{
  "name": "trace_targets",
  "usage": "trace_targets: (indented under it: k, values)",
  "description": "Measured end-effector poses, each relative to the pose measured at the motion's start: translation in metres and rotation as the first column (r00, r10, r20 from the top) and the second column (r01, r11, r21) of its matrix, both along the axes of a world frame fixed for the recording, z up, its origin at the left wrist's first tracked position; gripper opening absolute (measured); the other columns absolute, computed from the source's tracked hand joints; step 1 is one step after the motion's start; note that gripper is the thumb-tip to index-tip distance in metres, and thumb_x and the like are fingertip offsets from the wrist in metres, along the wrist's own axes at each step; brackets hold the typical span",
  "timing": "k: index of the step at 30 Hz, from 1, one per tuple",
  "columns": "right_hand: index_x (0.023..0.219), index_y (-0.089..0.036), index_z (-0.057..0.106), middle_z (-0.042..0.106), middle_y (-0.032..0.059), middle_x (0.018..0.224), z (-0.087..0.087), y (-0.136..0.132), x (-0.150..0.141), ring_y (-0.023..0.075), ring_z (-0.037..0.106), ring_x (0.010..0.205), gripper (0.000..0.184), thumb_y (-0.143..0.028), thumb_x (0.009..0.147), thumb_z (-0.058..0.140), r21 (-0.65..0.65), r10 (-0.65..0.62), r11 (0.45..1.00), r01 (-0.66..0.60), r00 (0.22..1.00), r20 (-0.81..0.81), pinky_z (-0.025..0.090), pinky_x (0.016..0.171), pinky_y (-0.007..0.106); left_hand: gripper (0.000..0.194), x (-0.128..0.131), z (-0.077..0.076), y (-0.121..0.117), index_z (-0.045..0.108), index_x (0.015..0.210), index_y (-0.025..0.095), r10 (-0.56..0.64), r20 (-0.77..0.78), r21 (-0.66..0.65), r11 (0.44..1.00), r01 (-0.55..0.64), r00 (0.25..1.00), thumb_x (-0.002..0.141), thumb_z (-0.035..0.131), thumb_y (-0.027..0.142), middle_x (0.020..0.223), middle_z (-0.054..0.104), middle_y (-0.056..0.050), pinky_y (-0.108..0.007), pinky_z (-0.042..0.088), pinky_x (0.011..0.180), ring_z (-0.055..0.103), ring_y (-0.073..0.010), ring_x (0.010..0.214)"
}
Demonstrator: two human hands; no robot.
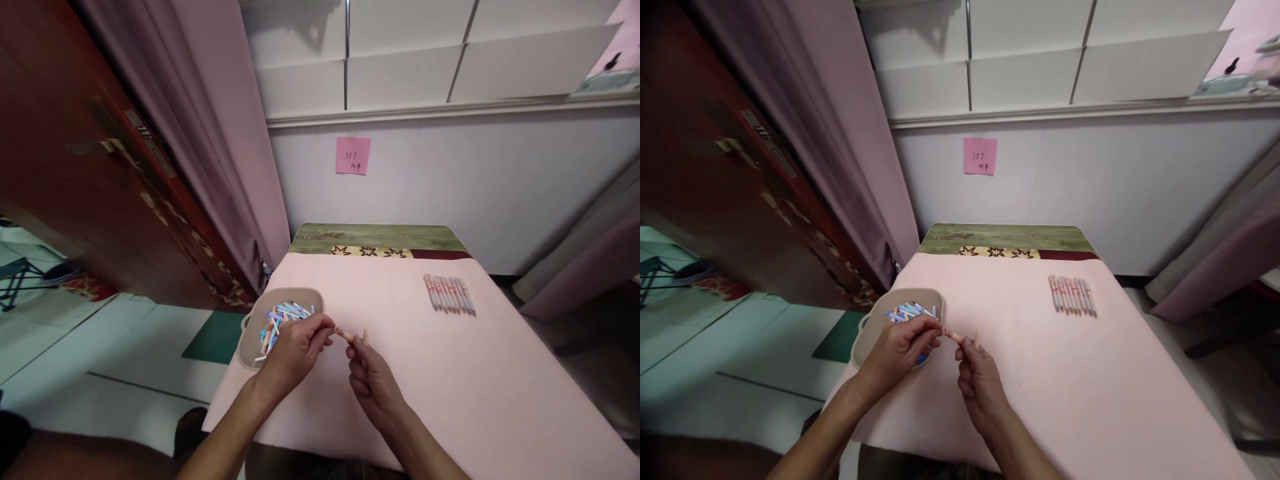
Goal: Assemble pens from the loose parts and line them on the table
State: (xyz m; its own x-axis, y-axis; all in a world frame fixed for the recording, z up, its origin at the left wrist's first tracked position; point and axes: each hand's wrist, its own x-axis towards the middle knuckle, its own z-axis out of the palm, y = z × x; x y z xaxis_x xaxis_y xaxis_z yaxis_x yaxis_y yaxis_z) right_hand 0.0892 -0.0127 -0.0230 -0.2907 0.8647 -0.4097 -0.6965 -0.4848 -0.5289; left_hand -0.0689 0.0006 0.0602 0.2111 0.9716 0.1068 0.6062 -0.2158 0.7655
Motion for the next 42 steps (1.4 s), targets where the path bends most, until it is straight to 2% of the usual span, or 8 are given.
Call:
trace_targets:
  k: [12, 16, 19, 26, 34, 39, 41, 42]
  values:
    - [0.093, -0.015, 0.063, 0.054, -0.0057, 0.067, 0.002, -0.002, -0.002, -0.0013, 0.016, 0.040, 0.039, -0.043, 0.071, 0.078, -0.028, 0.011, 1.000, -0.012, 0.999, -0.036, 0.010, 0.032, 0.013, 0.023, 0.009, 0.002, -0.001, 0.065, 0.102, 0.022, -0.022, -0.202, 0.129, 0.990, 0.049, 0.979, 0.092, 0.044, 0.024, 0.089, 0.073, -0.004, -0.028, 0.050, 0.077, 0.068, -0.0168, 0.081]
    - [0.101, -0.015, 0.064, 0.053, -0.0067, 0.065, 0.000, -0.002, -0.001, -0.0016, 0.015, 0.039, 0.042, -0.044, 0.074, 0.076, -0.067, 0.034, 0.997, -0.043, 0.992, -0.121, 0.009, 0.032, 0.013, 0.035, 0.013, -0.003, -0.008, 0.055, 0.125, 0.023, 0.017, 0.004, 0.117, 0.993, -0.017, 1.000, 0.090, 0.050, 0.026, 0.100, 0.073, -0.005, -0.030, 0.051, 0.085, 0.068, -0.0168, 0.090]
    - [0.102, -0.016, 0.064, 0.052, -0.0072, 0.064, -0.002, -0.003, -0.001, -0.0018, 0.014, 0.039, 0.041, -0.045, 0.075, 0.076, -0.078, 0.052, 0.995, -0.066, 0.984, -0.169, 0.008, 0.033, 0.013, 0.046, 0.019, -0.011, -0.013, 0.052, 0.127, 0.023, 0.094, 0.234, -0.019, 0.996, -0.092, 0.968, 0.083, 0.062, 0.028, 0.105, 0.072, -0.005, -0.030, 0.053, 0.086, 0.068, -0.0169, 0.094]
    - [0.092, -0.014, 0.062, 0.053, -0.0064, 0.065, -0.003, -0.007, -0.005, -0.0015, 0.018, 0.039, 0.037, -0.045, 0.075, 0.076, -0.049, 0.092, 0.994, -0.099, 0.987, -0.136, 0.008, 0.034, 0.013, 0.015, 0.034, -0.038, -0.017, 0.064, 0.085, 0.018, 0.213, 0.607, -0.207, 0.973, -0.107, 0.765, 0.079, 0.067, 0.031, 0.086, 0.071, -0.004, -0.030, 0.052, 0.081, 0.067, -0.0180, 0.085]
    - [0.100, -0.012, 0.061, 0.055, -0.0034, 0.067, -0.005, 0.000, 0.007, 0.0000, 0.017, 0.038, 0.050, -0.059, 0.081, 0.059, -0.035, 0.164, 0.983, -0.178, 0.955, -0.249, 0.009, 0.035, 0.015, 0.021, 0.005, -0.034, -0.016, 0.060, 0.089, 0.018, 0.398, 0.822, -0.319, 0.914, -0.251, 0.408, 0.078, 0.069, 0.033, 0.088, 0.069, -0.005, -0.039, 0.053, 0.085, 0.067, -0.0204, 0.087]
    - [0.097, -0.016, 0.059, 0.056, -0.0028, 0.072, -0.019, 0.002, 0.007, 0.0026, 0.023, 0.041, 0.036, -0.050, 0.085, 0.055, 0.094, 0.133, 0.985, -0.143, 0.986, 0.104, 0.016, 0.037, 0.017, 0.019, -0.032, -0.018, -0.020, 0.060, 0.088, 0.018, 0.371, 0.888, -0.235, 0.874, -0.426, 0.272, 0.076, 0.071, 0.027, 0.085, 0.065, -0.001, -0.037, 0.058, 0.076, 0.064, -0.0164, 0.081]
    - [0.093, -0.018, 0.059, 0.060, 0.0000, 0.076, -0.026, 0.005, 0.009, 0.0052, 0.033, 0.044, 0.035, -0.050, 0.089, 0.048, 0.238, 0.069, 0.952, -0.193, 0.892, 0.447, 0.025, 0.041, 0.018, 0.019, -0.046, -0.013, -0.022, 0.061, 0.089, 0.019, 0.350, 0.900, -0.195, 0.857, -0.477, 0.261, 0.075, 0.072, 0.025, 0.083, 0.063, 0.000, -0.035, 0.058, 0.076, 0.063, -0.0143, 0.077]
    - [0.092, -0.019, 0.060, 0.062, 0.0014, 0.079, -0.029, 0.008, 0.011, 0.0074, 0.042, 0.048, 0.034, -0.050, 0.091, 0.046, 0.320, 0.002, 0.911, -0.259, 0.779, 0.627, 0.032, 0.045, 0.020, 0.020, -0.051, -0.012, -0.023, 0.061, 0.090, 0.019, 0.341, 0.904, -0.182, 0.851, -0.493, 0.256, 0.074, 0.073, 0.024, 0.082, 0.063, 0.001, -0.035, 0.059, 0.076, 0.062, -0.0135, 0.076]
